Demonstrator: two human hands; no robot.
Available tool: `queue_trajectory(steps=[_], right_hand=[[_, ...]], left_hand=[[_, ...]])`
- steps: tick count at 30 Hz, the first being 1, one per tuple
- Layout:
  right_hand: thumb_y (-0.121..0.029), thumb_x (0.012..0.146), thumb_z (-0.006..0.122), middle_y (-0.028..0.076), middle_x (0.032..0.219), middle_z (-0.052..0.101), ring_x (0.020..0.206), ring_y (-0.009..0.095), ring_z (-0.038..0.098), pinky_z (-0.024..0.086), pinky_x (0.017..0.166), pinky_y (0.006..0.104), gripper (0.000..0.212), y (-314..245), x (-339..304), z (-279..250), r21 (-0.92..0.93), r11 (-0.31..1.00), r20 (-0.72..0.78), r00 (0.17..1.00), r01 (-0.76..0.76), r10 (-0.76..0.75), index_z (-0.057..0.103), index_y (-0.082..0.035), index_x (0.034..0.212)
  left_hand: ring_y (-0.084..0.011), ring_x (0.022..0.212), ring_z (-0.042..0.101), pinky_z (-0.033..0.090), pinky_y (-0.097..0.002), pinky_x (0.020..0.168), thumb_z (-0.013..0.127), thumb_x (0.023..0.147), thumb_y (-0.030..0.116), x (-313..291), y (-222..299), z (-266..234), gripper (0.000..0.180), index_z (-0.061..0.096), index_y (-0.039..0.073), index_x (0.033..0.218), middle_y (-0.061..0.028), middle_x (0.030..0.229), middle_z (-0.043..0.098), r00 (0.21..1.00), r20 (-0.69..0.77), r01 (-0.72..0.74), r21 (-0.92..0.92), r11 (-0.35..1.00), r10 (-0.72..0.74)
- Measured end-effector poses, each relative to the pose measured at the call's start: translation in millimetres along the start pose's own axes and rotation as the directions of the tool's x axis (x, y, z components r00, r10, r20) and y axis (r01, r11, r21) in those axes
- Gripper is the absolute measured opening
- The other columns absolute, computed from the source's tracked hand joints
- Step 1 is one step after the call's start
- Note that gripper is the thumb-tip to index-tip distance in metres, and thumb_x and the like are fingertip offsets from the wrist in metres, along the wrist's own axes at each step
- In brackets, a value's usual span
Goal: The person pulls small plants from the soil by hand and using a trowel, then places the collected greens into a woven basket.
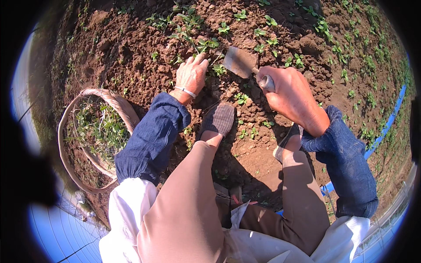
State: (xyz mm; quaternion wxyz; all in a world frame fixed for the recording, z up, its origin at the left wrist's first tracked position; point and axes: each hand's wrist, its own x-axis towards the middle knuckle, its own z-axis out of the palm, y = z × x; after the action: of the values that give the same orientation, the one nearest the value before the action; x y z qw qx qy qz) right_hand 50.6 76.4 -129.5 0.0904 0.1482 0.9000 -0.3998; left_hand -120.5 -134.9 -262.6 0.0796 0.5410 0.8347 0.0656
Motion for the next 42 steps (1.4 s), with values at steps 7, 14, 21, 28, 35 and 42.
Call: queue_trajectory(steps=[7,14,21,28,35,42], right_hand=[[-0.001,0.063,0.059,0.020,0.066,0.058,0.066,0.040,0.060,0.047,0.060,0.0442,0.025,10.3,-6.1,16.0,-0.035,0.999,0.008,1.000,-0.003,0.004,0.061,-0.004,0.087],[0.000,0.063,0.059,0.020,0.067,0.058,0.067,0.041,0.060,0.047,0.060,0.0429,0.028,5.3,-2.3,19.0,-0.029,1.000,-0.027,1.000,-0.011,0.011,0.062,-0.005,0.090],[-0.001,0.063,0.057,0.020,0.063,0.059,0.065,0.041,0.061,0.048,0.060,0.0455,0.015,10.3,-1.4,23.5,0.022,1.000,-0.077,0.997,0.012,-0.011,0.061,0.000,0.077],[-0.005,0.062,0.057,0.021,0.062,0.057,0.064,0.041,0.060,0.048,0.061,0.0467,0.016,14.0,-1.6,25.2,0.064,0.998,-0.077,0.997,0.024,-0.019,0.059,0.001,0.077],[-0.006,0.061,0.058,0.021,0.062,0.057,0.063,0.042,0.059,0.048,0.061,0.0470,0.018,18.8,-2.5,25.6,0.038,0.999,-0.052,0.999,0.003,-0.001,0.060,0.001,0.078],[-0.003,0.061,0.058,0.019,0.060,0.057,0.060,0.038,0.061,0.047,0.058,0.0456,0.018,16.4,-2.0,26.6,0.047,0.999,-0.048,0.999,0.014,-0.012,0.061,0.001,0.078]], left_hand=[[-0.0320,0.102,0.059,0.050,-0.0389,0.081,0.060,0.085,0.007,-3.9,13.8,-17.0,0.012,0.057,0.005,0.097,-0.0103,0.118,0.059,0.967,-0.237,0.036,-0.228,0.973,-0.091],[-0.0361,0.082,0.065,0.051,-0.0466,0.062,0.055,0.086,0.007,37.8,-2.7,9.8,0.019,0.049,0.008,0.104,-0.0155,0.108,0.061,0.988,0.071,0.129,0.088,0.988,-0.135],[-0.0381,0.078,0.064,0.050,-0.0463,0.063,0.060,0.085,0.021,53.4,-1.2,2.2,0.020,0.056,0.009,0.100,-0.0130,0.091,0.065,0.961,0.005,0.277,-0.073,0.958,-0.277],[-0.0360,0.073,0.066,0.051,-0.0479,0.062,0.059,0.082,0.015,63.3,-13.9,12.1,0.011,0.058,0.007,0.089,-0.0131,0.084,0.066,0.976,0.149,0.130,0.200,0.971,-0.161],[-0.0395,0.070,0.062,0.048,-0.0479,0.059,0.059,0.082,0.019,58.1,-18.6,17.8,0.012,0.058,0.007,0.080,-0.0177,0.069,0.063,0.990,-0.023,0.136,-0.077,0.988,-0.138],[-0.0405,0.070,0.061,0.046,-0.0476,0.061,0.062,0.081,0.022,41.3,-18.8,24.0,0.017,0.060,0.005,0.082,-0.0199,0.069,0.062,0.952,-0.014,0.299,-0.181,0.937,-0.307]])
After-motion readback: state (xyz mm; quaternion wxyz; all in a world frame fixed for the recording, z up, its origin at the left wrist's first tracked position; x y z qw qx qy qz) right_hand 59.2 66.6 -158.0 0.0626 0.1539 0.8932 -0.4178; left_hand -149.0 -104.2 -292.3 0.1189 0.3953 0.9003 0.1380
